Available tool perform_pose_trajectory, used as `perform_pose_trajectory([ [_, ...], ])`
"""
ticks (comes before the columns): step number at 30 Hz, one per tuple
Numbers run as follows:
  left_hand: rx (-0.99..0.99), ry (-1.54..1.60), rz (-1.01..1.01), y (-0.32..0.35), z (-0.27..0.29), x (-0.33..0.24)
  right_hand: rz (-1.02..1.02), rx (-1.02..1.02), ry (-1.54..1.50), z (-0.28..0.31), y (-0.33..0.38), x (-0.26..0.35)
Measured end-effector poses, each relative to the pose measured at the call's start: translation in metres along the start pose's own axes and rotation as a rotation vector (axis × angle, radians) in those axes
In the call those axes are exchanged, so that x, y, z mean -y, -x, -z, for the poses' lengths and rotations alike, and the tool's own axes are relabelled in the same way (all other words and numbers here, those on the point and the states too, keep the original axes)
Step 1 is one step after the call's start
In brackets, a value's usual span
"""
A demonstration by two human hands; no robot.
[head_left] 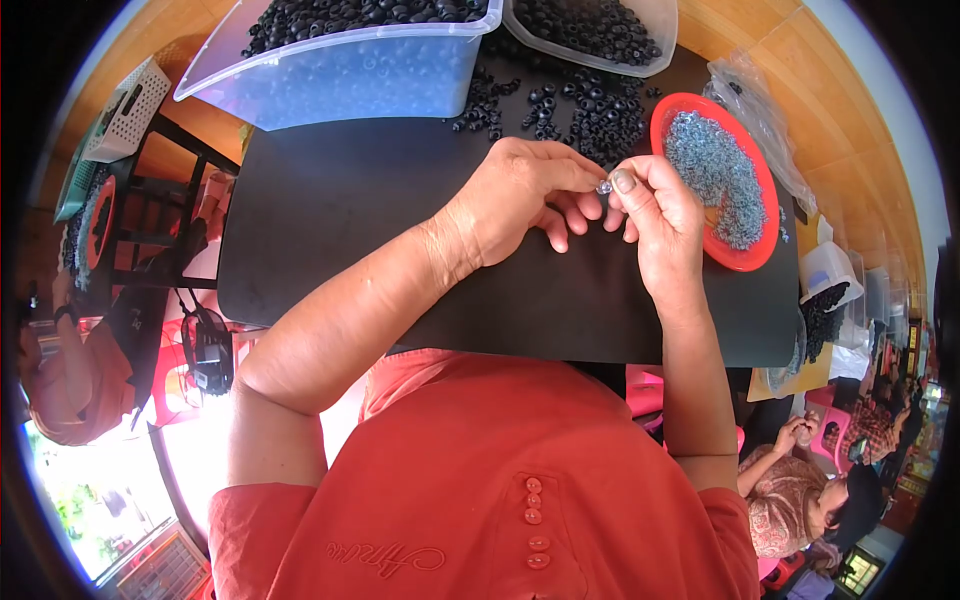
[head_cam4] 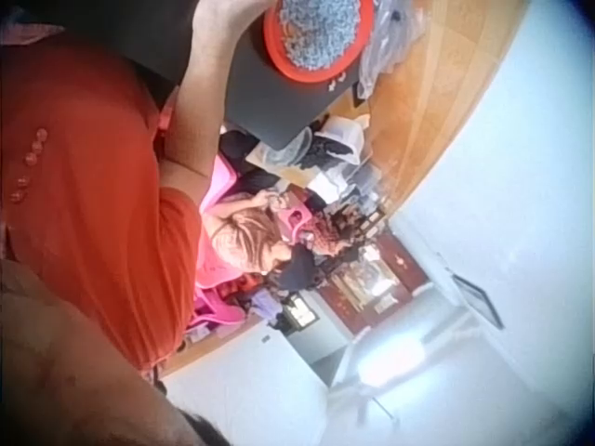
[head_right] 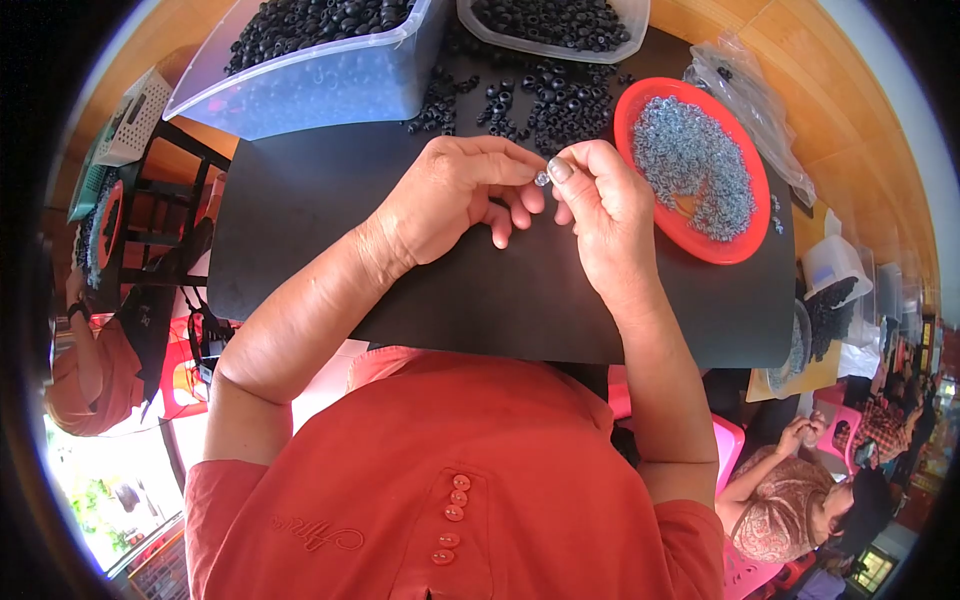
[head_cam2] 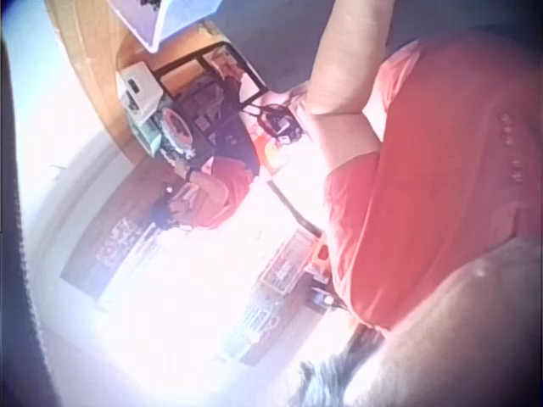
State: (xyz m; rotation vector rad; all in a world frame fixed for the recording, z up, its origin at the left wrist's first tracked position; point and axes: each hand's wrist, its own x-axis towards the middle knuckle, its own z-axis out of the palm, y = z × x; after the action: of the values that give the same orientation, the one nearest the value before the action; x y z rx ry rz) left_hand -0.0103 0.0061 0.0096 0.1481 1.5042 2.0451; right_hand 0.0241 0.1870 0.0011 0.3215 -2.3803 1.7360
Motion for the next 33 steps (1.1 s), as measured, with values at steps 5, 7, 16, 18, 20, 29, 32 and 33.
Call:
perform_pose_trajectory([
  [5, 0.194, 0.128, 0.090, -0.0029, 0.0082, -0.0013, 0.006, -0.019, -0.037, 0.0005, 0.0002, 0.0012],
  [7, 0.216, 0.155, 0.120, -0.0028, 0.0093, 0.0008, 0.013, -0.018, -0.028, 0.0001, 0.0005, 0.0027],
  [16, 0.199, 0.153, 0.104, -0.0064, 0.0094, 0.0029, -0.027, -0.028, -0.029, 0.0017, 0.0017, 0.0034],
  [18, 0.181, 0.138, 0.092, -0.0061, 0.0092, 0.0024, 0.005, -0.046, -0.035, 0.0017, 0.0011, 0.0003],
  [20, 0.099, 0.132, 0.065, -0.0056, 0.0080, 0.0023, 0.049, -0.045, -0.044, -0.0011, 0.0005, 0.0057],
  [29, 0.089, 0.103, 0.052, -0.0038, 0.0047, 0.0005, 0.105, 0.008, 0.034, 0.0047, 0.0010, 0.0018],
  [32, 0.061, 0.130, 0.014, -0.0053, 0.0067, 0.0025, 0.100, 0.010, -0.008, 0.0022, 0.0017, 0.0028],
  [33, 0.060, 0.130, 0.014, -0.0047, 0.0072, 0.0023, 0.099, 0.019, -0.045, 0.0009, 0.0019, 0.0029],
])
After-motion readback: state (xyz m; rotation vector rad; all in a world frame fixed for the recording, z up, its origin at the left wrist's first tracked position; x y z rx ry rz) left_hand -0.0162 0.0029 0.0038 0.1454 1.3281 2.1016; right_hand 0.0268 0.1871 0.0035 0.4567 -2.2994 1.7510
